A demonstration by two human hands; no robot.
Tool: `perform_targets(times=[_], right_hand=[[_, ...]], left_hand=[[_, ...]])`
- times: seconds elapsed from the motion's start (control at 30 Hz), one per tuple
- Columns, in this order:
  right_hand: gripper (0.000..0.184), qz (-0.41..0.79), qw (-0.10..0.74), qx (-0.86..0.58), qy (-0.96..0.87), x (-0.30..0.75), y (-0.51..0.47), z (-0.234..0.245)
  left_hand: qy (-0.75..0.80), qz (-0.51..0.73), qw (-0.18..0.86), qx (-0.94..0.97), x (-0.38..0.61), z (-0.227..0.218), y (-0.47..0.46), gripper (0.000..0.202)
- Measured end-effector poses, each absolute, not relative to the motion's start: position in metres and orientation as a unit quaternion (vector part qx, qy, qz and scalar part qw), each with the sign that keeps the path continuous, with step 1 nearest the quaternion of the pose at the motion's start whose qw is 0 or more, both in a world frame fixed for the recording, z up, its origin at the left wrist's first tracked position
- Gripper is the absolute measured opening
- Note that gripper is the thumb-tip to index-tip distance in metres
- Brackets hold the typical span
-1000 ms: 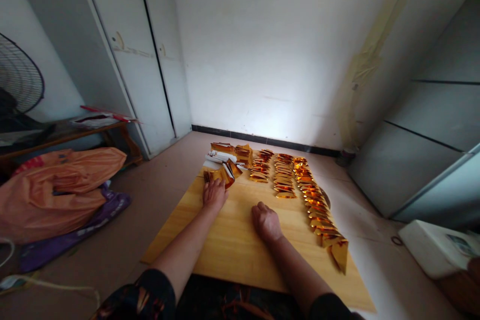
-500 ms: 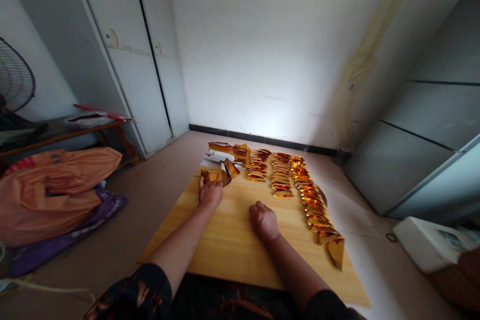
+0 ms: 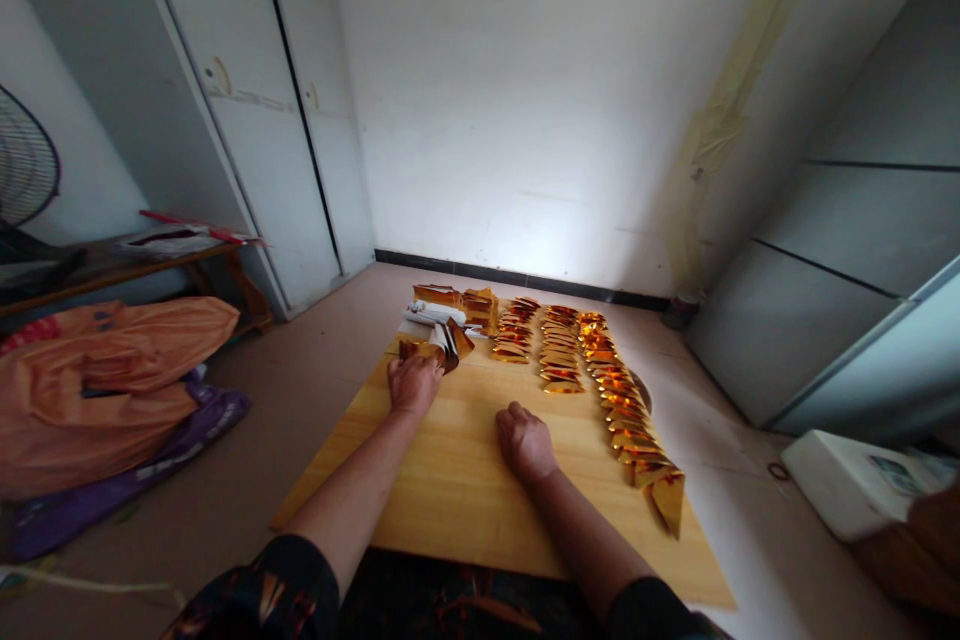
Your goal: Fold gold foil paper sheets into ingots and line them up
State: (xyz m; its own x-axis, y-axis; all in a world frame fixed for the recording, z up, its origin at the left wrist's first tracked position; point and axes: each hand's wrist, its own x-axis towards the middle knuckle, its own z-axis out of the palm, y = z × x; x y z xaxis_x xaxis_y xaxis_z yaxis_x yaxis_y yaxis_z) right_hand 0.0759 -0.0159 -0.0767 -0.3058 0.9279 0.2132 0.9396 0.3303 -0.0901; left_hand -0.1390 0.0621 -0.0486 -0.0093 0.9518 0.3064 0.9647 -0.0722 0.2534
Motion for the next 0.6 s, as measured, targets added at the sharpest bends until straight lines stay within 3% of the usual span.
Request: perform_targets(times=[0.17,0.3,0.4,0.47,0.53,0.6], right_hand=[[0.019,-0.032,0.126,-0.575,-0.808,0.076,-0.015,-0.079],[0.018,-0.026,0.145,-0.576,-0.804,0.076,-0.014,-0.083],[0.02,0.022,0.193,-0.572,-0.797,0.078,-0.013,-0.084],[0.022,0.093,0.273,-0.56,-0.776,0.08,-0.011,-0.083],[0.026,0.202,0.381,-0.545,-0.719,0.082,-0.007,-0.081],[0.04,0.319,0.481,-0.529,-0.622,0.084,-0.003,-0.078]], left_hand=[[-0.681,-0.235,0.099,-0.687,-0.142,-0.033,0.057,0.031],[-0.698,-0.338,0.048,-0.63,-0.14,-0.011,0.056,0.028],[-0.664,-0.489,-0.108,-0.555,-0.129,-0.002,0.055,0.025],[-0.554,-0.6,-0.29,-0.499,-0.116,-0.004,0.052,0.029],[-0.441,-0.614,-0.489,-0.434,-0.102,-0.012,0.046,0.042],[-0.383,-0.593,-0.597,-0.38,-0.088,-0.024,0.036,0.05]])
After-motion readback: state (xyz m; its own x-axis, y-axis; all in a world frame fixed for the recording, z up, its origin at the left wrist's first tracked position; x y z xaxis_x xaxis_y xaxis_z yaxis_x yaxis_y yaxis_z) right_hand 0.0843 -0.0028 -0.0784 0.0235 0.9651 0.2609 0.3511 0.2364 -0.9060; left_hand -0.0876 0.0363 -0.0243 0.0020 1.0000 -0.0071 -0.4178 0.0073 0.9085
